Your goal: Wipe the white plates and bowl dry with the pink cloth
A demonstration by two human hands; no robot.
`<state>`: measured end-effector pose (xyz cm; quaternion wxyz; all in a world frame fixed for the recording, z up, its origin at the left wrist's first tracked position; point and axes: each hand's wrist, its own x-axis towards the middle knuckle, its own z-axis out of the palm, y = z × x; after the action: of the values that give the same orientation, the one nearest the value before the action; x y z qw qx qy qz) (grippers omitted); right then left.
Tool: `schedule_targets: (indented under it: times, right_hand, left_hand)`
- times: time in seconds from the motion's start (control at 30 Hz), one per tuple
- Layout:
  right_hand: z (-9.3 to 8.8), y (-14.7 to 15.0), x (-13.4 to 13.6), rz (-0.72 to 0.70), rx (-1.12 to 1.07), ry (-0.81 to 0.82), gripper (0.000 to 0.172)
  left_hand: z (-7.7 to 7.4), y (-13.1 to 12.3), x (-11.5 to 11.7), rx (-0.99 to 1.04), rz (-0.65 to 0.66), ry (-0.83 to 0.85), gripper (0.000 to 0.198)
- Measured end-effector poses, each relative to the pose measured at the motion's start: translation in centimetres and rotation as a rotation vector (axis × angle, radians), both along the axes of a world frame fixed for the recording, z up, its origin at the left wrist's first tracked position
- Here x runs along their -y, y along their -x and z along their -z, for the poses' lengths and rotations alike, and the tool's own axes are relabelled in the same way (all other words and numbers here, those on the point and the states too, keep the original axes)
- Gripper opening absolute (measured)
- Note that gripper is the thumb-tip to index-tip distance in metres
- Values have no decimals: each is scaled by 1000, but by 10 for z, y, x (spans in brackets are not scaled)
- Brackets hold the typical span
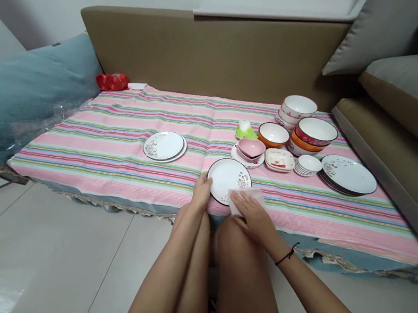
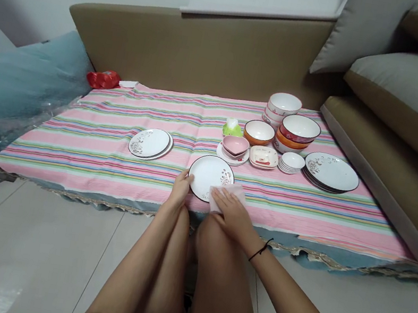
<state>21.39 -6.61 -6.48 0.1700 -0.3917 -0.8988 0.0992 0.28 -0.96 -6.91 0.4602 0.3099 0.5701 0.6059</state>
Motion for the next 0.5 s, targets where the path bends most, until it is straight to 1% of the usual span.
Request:
schedule_targets:
  times: [0.07,0.13,0.2,0.27,0.3,0.37,0.4,0.5]
  right_hand:
    - [3,-1,1,93,25,-18,64]
    - [5,5,1,145,18,-23,67]
    - [6,17,0,133,-15,-9,68]
    - [7,30,-1,71,-62,15,67]
    - [7,36,-1,35,-84,23,67]
    - [6,44,-2,-3,-103,27,66]
    - [6,45,-2,7,-96,24,66]
    - [7,41,-4,138,-37,19,67]
  left_hand:
    - [-3,-1,1,48,4,74,24]
    - [-7,-2,5,110,49,127,27]
    - [-12,-3,8,146,132,110,36]
    - [-15,-4,11,148,202,73,52]
    - [-15,-4,12,139,215,64,59]
    - [-14,-4,11,105,193,71,68]
    - [-13,-4,10,88,159,83,69]
    - [-10,-5,6,77,18,163,63]
